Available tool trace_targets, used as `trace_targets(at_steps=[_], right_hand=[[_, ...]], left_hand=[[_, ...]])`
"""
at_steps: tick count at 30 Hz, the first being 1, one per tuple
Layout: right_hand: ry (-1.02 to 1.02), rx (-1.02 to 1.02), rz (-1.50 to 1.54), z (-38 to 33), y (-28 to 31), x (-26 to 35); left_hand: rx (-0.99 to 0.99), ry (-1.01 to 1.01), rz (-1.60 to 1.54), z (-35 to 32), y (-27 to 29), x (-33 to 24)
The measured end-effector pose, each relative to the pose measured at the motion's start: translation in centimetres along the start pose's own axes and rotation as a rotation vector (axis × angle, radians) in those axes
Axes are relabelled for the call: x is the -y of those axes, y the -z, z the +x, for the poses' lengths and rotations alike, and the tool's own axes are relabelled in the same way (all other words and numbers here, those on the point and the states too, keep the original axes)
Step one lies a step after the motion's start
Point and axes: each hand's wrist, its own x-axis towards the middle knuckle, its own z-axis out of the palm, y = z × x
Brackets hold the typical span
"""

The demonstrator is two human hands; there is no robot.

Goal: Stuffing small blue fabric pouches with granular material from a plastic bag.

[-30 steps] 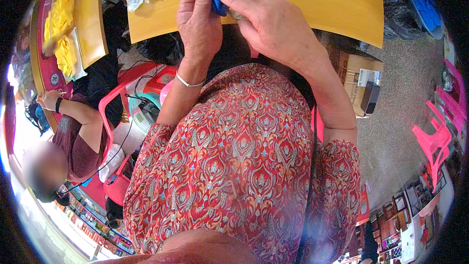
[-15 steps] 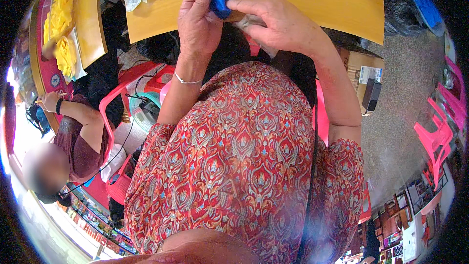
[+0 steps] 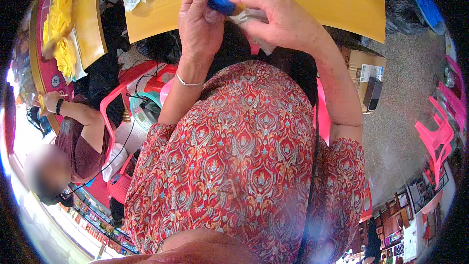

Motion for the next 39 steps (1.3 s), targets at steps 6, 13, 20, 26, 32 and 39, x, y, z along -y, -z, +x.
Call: trace_targets(at_steps=[6, 13, 20, 26, 32, 39], right_hand=[[-0.008, -0.024, 0.221, -0.5, 0.6, 1.2], [0.016, -0.032, 0.159, -0.5, 0.7, 0.6], [0.067, -0.078, 0.014, -0.2, -0.2, 0.4], [0.057, -0.062, -0.128, -0.6, 0.1, 0.6], [0.088, -0.061, -0.007, -0.6, 0.4, -0.3], [-0.051, 0.012, 0.115, -0.5, 1.4, 2.0]], left_hand=[[0.051, -0.047, -0.016, 0.2, -0.6, -0.5], [0.085, -0.159, 0.275, -0.1, -0.9, 0.1], [0.134, -0.048, 0.287, -0.5, -1.2, -0.2], [0.080, 0.070, -0.007, 0.1, -0.3, -0.6], [0.060, 0.112, -0.068, 0.2, -0.2, -0.1], [0.073, 0.089, -0.047, 0.2, 0.7, -0.6]])
